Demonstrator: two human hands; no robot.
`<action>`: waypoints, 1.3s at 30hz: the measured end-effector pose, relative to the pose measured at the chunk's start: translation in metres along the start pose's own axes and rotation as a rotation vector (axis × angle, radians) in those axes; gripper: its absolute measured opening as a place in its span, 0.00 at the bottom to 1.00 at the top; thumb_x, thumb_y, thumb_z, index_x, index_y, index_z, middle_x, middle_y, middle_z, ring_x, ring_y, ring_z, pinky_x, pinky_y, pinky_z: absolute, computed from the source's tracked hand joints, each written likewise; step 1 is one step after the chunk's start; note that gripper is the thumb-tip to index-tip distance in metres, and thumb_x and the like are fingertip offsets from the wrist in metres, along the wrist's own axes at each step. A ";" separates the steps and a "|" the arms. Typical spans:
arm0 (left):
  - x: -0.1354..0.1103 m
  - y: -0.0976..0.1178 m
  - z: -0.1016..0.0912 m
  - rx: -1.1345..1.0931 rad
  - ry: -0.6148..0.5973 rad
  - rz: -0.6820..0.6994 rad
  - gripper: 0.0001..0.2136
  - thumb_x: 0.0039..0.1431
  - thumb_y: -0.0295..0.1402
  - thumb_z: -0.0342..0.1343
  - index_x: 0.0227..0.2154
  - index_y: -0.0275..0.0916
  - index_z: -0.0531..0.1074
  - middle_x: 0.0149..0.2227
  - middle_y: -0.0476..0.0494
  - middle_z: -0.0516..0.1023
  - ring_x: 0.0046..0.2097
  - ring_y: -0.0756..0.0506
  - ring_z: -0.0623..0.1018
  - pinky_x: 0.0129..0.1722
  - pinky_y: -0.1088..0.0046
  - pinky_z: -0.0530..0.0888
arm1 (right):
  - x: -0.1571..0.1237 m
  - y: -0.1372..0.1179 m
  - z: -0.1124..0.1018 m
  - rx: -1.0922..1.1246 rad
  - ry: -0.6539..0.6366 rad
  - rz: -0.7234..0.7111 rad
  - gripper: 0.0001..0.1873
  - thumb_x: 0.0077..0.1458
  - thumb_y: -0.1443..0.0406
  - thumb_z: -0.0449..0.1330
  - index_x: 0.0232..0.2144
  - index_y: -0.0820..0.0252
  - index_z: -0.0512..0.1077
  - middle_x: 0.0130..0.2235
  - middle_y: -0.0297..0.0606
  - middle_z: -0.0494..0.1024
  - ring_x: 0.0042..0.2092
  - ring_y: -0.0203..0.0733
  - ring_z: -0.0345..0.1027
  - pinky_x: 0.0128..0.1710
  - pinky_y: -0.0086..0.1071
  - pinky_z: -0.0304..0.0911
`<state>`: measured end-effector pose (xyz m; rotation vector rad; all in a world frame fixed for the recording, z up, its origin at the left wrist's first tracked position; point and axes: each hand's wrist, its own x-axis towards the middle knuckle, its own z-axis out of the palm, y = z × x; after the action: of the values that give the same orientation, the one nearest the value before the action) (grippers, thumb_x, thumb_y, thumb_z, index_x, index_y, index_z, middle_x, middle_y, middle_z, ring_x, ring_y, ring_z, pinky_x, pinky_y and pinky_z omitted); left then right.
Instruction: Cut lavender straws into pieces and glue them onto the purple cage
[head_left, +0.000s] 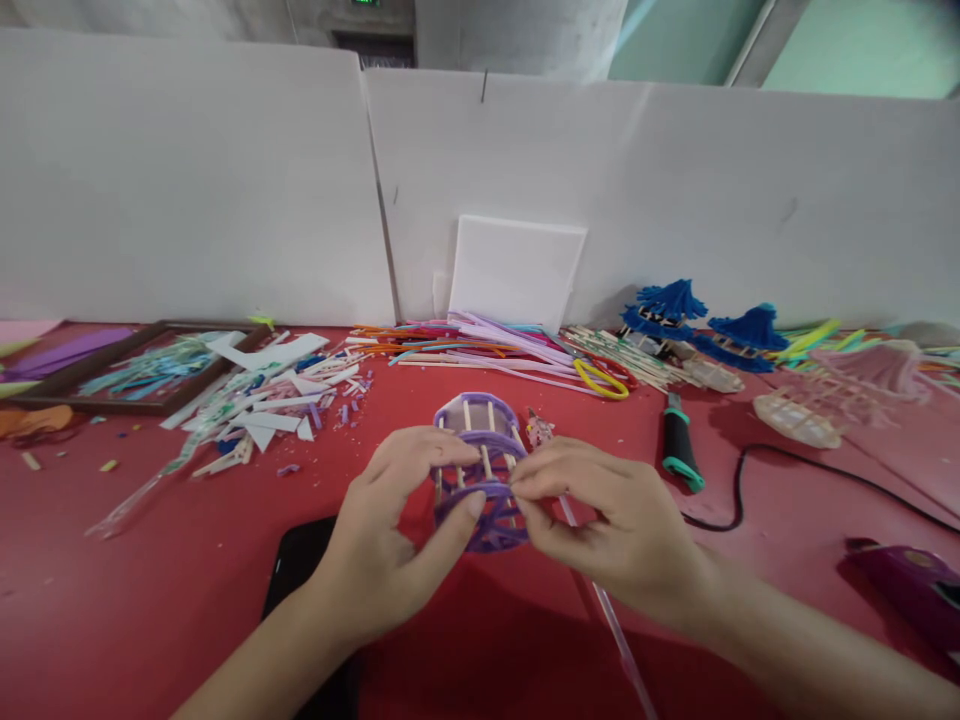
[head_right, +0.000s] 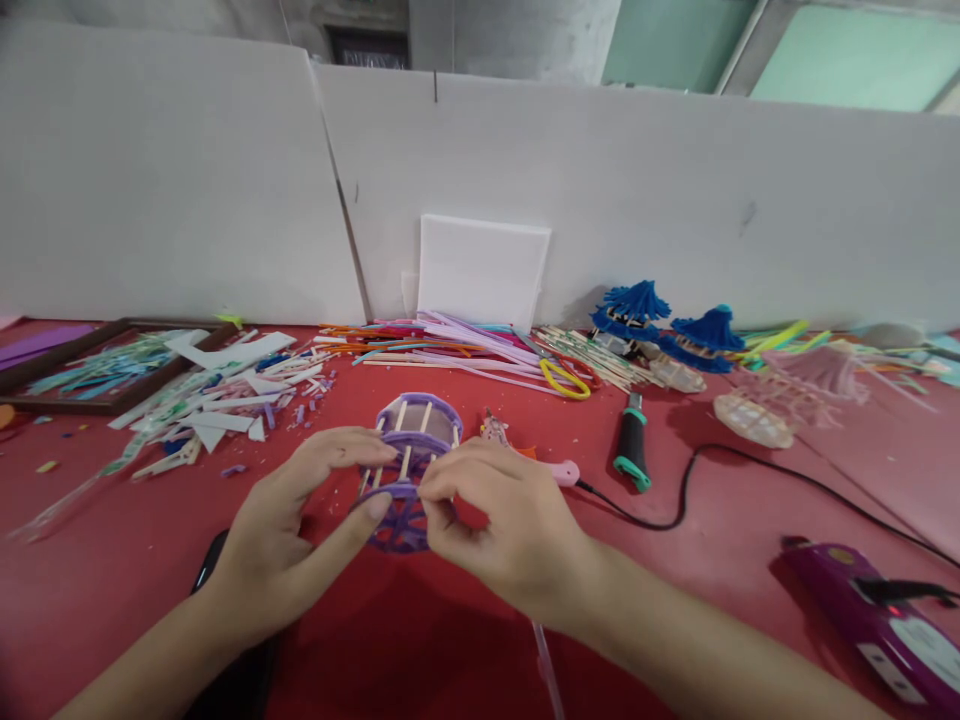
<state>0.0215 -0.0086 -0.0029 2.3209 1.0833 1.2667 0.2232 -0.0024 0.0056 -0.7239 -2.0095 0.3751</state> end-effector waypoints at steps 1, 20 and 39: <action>0.000 0.000 0.000 0.008 -0.004 0.038 0.12 0.54 0.24 0.57 0.42 0.39 0.70 0.41 0.44 0.76 0.47 0.47 0.73 0.50 0.68 0.69 | -0.001 0.000 0.000 -0.030 -0.009 -0.032 0.09 0.50 0.76 0.58 0.29 0.58 0.72 0.30 0.36 0.79 0.35 0.36 0.74 0.38 0.30 0.70; -0.003 0.000 0.003 0.113 0.130 0.102 0.08 0.52 0.25 0.59 0.35 0.41 0.73 0.35 0.47 0.79 0.41 0.46 0.76 0.49 0.64 0.71 | -0.001 -0.007 0.009 0.202 -0.002 0.256 0.08 0.48 0.75 0.58 0.27 0.59 0.73 0.29 0.35 0.80 0.32 0.35 0.74 0.33 0.27 0.70; 0.003 0.006 -0.003 0.103 0.047 0.158 0.09 0.55 0.22 0.56 0.37 0.41 0.74 0.39 0.43 0.77 0.43 0.47 0.76 0.44 0.70 0.75 | -0.002 -0.010 0.008 0.539 0.050 0.504 0.02 0.50 0.68 0.62 0.29 0.60 0.75 0.28 0.35 0.79 0.30 0.34 0.73 0.31 0.25 0.71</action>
<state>0.0229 -0.0106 0.0042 2.5084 1.0196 1.3579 0.2133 -0.0109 0.0051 -0.8661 -1.5487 1.1304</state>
